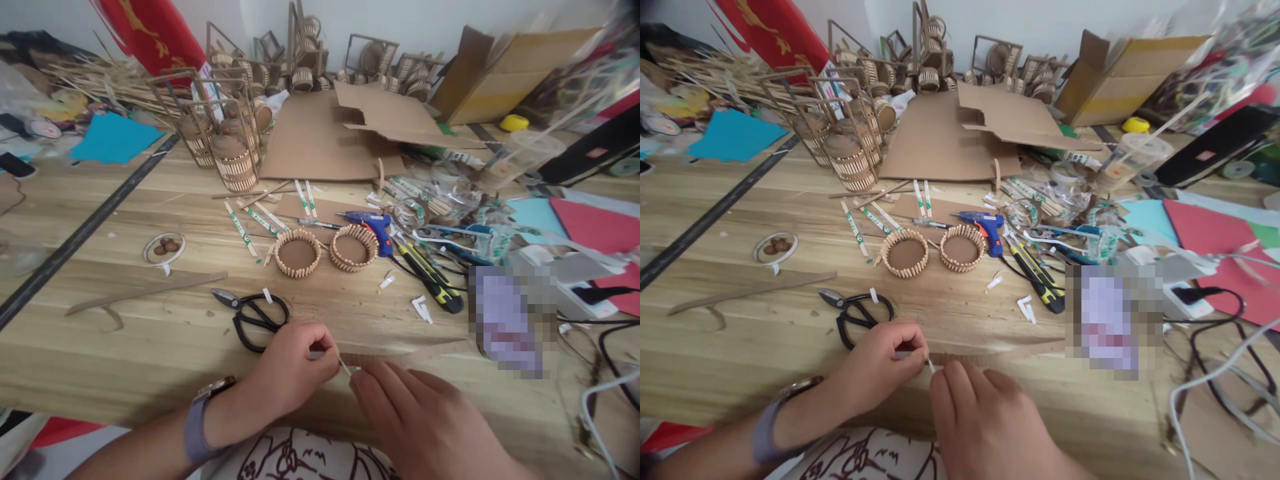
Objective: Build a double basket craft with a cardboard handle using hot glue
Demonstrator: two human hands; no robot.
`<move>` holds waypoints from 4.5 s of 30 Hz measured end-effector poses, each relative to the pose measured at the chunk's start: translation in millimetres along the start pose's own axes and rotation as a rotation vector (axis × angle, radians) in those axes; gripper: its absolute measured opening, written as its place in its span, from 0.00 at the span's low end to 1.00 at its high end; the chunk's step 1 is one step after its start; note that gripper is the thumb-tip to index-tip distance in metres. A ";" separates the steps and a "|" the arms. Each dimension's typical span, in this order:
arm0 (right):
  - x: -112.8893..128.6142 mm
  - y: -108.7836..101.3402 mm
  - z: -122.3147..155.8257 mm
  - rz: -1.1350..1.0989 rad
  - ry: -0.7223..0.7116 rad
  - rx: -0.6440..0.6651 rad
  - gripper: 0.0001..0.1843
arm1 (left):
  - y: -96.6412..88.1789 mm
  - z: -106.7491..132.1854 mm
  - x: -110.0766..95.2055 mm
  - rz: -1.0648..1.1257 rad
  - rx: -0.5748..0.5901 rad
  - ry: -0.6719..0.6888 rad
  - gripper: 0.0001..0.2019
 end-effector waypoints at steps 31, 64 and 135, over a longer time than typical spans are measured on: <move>-95.8 45.4 -42.7 -0.914 0.504 0.412 0.07 | -0.3 11.9 26.8 -0.814 -0.069 0.245 0.09; -64.4 40.6 -68.1 -0.601 0.622 0.646 0.12 | 17.9 23.4 28.2 -1.049 -0.053 0.571 0.09; -80.5 36.7 -48.0 -0.416 0.651 0.585 0.11 | 23.5 20.6 20.8 -1.033 0.119 0.563 0.07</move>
Point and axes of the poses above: each hand's wrist, its own z-axis away from the middle knuckle, its own y-axis out of the palm, x = y × z, the point moved 4 cm from there along -z, towards the middle knuckle, and after that the axes turned 9 degrees about -z, right-handed, at the moved point
